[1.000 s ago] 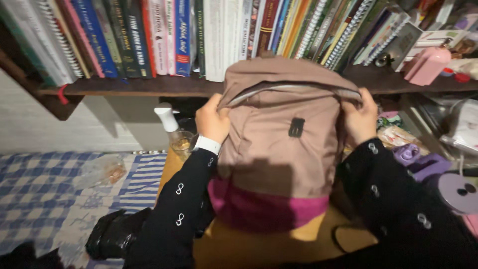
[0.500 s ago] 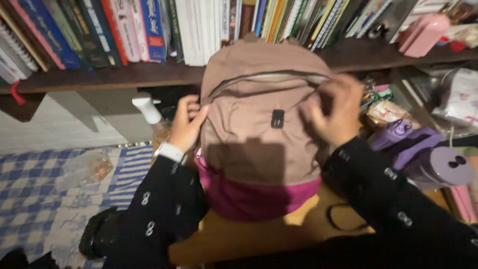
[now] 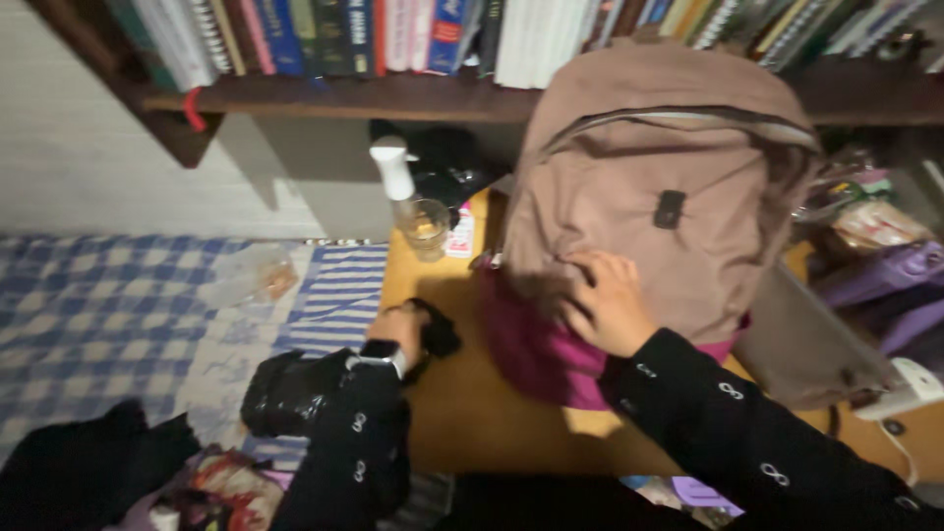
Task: The person packs a pink and brown backpack with various items. They place a floral notebook, a green highlighter, a small card, a black pouch, and a black cap into the bag. The person also briefly browses a bookshelf before zipping the backpack closed.
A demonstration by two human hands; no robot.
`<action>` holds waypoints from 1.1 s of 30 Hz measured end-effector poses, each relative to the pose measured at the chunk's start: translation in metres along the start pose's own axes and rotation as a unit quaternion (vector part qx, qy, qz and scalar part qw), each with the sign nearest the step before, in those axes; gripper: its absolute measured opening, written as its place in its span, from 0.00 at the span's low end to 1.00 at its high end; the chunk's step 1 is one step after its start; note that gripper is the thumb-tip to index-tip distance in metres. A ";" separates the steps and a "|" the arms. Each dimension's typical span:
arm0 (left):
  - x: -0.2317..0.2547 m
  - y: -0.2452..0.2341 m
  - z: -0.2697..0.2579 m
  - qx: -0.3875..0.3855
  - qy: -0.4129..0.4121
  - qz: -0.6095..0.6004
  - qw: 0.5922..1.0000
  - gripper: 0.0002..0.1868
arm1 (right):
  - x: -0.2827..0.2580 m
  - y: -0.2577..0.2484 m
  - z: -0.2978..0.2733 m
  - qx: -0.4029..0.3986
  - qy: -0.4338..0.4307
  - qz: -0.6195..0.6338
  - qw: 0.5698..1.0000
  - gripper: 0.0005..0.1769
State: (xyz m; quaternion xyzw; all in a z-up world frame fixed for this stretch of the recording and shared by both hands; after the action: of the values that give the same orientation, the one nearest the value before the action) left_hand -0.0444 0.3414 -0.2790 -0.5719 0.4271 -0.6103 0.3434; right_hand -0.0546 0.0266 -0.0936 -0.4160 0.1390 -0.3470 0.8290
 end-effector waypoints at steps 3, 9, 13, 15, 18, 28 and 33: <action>-0.013 -0.061 -0.015 0.030 -0.106 0.023 0.994 0.22 | -0.002 0.002 -0.001 0.001 0.029 0.002 1.000 0.14; -0.013 -0.088 -0.021 0.115 -0.026 -0.020 0.993 0.32 | -0.015 -0.004 -0.001 -0.010 0.046 0.005 0.999 0.11; 0.017 -0.024 -0.011 0.052 0.135 -0.026 0.989 0.46 | -0.017 -0.015 -0.004 -0.016 0.047 0.014 0.999 0.12; 0.030 0.010 -0.013 -0.031 0.120 -0.017 0.992 0.51 | -0.015 -0.024 -0.009 -0.019 0.041 0.021 0.999 0.13; 0.049 0.033 -0.018 -0.120 -0.023 0.015 0.992 0.45 | 0.001 -0.044 -0.029 -0.013 0.039 0.024 0.999 0.14; 0.274 -0.035 -0.022 0.283 0.182 -0.088 0.937 0.27 | 0.205 -0.106 -0.194 -0.065 0.297 -0.124 0.944 0.27; 0.370 0.073 -0.022 0.121 0.319 0.076 0.937 0.41 | 0.257 -0.068 -0.261 -0.171 0.352 -0.112 0.914 0.46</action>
State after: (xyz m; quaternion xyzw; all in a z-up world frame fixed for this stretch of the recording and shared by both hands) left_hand -0.1124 -0.0213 -0.1959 -0.2668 0.4791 -0.7800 0.3014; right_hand -0.0368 -0.3339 -0.1858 -0.4152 0.4313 -0.5323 0.5986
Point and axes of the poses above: each hand's wrist, its own z-axis towards the middle knuckle, its own y-axis out of the palm, x = y × z, the point moved 7 cm from there along z, towards the middle knuckle, and after that the axes turned 10 degrees about -z, right-handed, at the moved point
